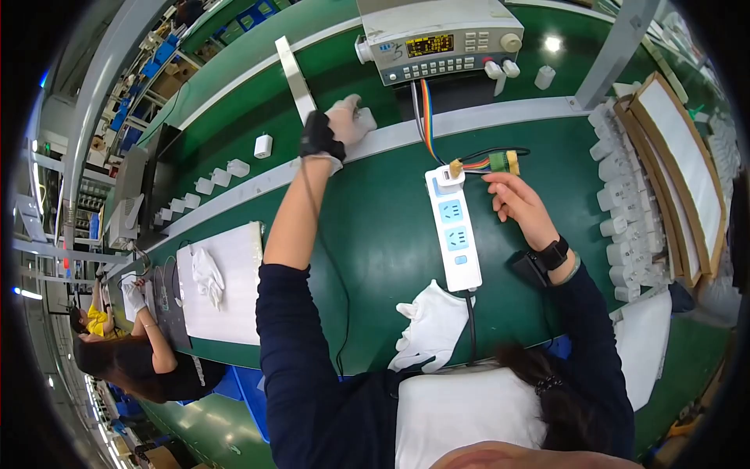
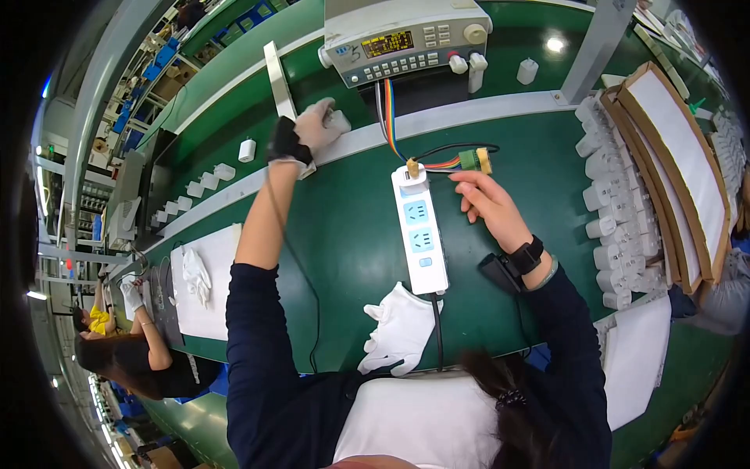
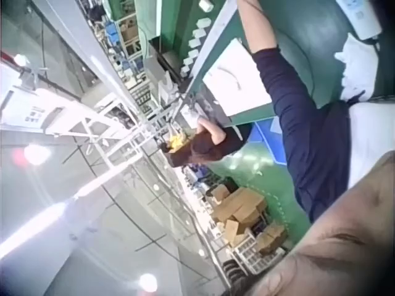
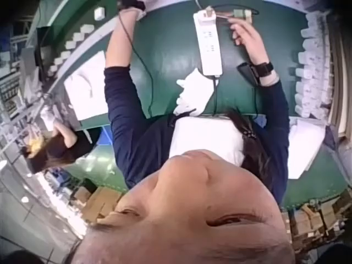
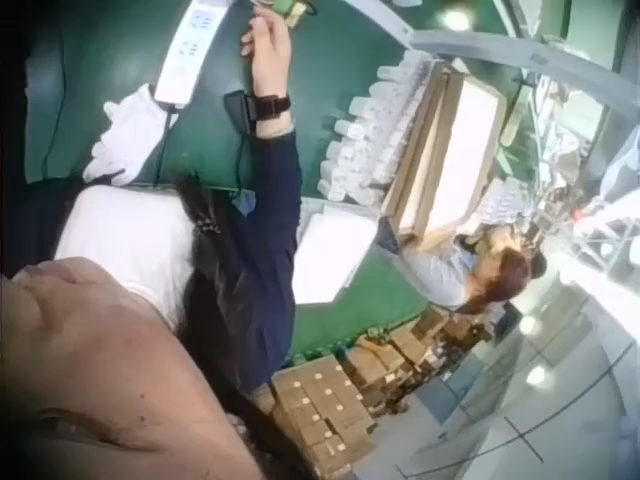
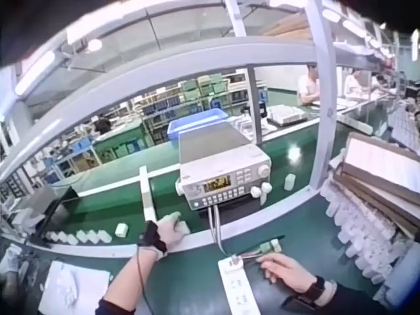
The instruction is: The person tests power adapters by plugging them into a power strip and touching them with a probe before removing and adjusting a glove.
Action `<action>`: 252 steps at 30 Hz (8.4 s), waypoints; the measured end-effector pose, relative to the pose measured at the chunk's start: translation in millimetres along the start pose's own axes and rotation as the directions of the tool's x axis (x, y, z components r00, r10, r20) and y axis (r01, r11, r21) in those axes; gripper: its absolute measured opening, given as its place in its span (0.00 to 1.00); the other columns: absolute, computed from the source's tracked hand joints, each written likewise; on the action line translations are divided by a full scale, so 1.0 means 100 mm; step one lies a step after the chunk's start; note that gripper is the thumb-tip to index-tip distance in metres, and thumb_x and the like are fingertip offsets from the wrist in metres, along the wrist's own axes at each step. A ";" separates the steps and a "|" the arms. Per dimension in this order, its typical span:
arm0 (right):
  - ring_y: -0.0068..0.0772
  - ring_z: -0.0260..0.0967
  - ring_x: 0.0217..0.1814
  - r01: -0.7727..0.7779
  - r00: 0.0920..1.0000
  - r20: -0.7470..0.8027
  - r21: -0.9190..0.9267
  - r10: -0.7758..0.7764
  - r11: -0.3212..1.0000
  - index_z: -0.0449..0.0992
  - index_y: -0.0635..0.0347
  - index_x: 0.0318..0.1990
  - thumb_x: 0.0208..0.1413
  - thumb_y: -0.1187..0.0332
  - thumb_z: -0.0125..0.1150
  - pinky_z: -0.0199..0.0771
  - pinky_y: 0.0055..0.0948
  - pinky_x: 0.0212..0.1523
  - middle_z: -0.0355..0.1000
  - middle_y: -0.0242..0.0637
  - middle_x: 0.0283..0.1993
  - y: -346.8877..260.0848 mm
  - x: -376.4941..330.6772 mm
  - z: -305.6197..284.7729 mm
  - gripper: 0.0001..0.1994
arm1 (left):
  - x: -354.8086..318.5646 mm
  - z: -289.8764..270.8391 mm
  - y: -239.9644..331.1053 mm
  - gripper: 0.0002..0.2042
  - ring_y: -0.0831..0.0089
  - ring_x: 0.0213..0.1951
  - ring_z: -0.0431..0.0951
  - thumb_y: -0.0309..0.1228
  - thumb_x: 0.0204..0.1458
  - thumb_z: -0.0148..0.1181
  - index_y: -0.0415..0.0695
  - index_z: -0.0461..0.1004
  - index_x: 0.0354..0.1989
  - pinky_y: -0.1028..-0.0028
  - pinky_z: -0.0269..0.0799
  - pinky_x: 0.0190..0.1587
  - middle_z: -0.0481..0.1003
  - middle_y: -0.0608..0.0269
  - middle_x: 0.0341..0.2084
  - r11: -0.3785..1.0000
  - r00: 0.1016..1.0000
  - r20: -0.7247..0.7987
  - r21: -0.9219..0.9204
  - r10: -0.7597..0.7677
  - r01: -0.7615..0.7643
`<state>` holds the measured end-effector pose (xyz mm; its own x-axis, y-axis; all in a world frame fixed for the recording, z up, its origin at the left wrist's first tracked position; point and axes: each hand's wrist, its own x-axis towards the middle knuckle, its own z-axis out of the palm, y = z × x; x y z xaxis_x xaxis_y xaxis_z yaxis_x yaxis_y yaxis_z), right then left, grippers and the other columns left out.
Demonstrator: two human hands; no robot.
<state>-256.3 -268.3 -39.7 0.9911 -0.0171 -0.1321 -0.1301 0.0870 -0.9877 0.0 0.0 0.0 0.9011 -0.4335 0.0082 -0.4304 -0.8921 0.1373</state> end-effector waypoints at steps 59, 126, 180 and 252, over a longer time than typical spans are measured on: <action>0.15 0.60 0.29 -0.033 0.999 0.006 0.180 0.032 0.983 0.71 0.62 0.48 0.63 0.66 0.48 0.64 0.17 0.31 0.63 0.24 0.29 0.11 0.02 -0.19 0.12 | -1.60 0.43 1.34 0.23 0.70 0.40 0.74 0.26 0.44 0.64 0.44 0.67 0.51 0.71 0.69 0.46 0.72 0.62 0.38 0.261 0.808 -0.319 -0.832 0.496 -0.489; 0.16 0.61 0.30 -0.019 0.998 0.061 0.062 0.016 0.998 0.73 0.61 0.47 0.61 0.67 0.50 0.64 0.17 0.32 0.64 0.24 0.29 -0.04 0.01 0.00 0.11 | -1.77 0.35 1.12 0.26 0.63 0.47 0.74 0.28 0.40 0.66 0.44 0.71 0.52 0.71 0.69 0.45 0.73 0.54 0.45 0.523 0.812 -0.285 -0.647 0.509 -0.555; 0.20 0.62 0.33 0.364 0.926 0.186 -0.222 -0.327 0.904 0.74 0.61 0.46 0.46 0.78 0.60 0.62 0.19 0.34 0.65 0.29 0.34 -0.13 -0.27 0.31 0.17 | 0.03 0.21 -0.17 0.24 0.53 0.52 0.70 0.40 0.46 0.61 0.44 0.71 0.52 0.64 0.65 0.55 0.71 0.46 0.49 0.953 0.930 -0.355 -0.238 0.097 -0.190; 0.16 0.59 0.31 0.160 0.951 0.233 0.190 -0.203 0.969 0.72 0.64 0.48 0.56 0.63 0.56 0.61 0.18 0.33 0.62 0.25 0.31 -0.09 -0.12 0.09 0.16 | -1.28 0.51 1.09 0.21 0.58 0.43 0.74 0.34 0.43 0.66 0.46 0.73 0.48 0.65 0.67 0.48 0.75 0.59 0.38 0.660 0.824 -0.501 -0.529 0.265 -0.534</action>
<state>-267.0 -260.2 -29.0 0.9756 0.1984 0.0941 0.0376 0.2712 -0.9618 -165.2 -48.2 -36.5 0.6548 -0.5297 0.5391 -0.7370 -0.2898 0.6106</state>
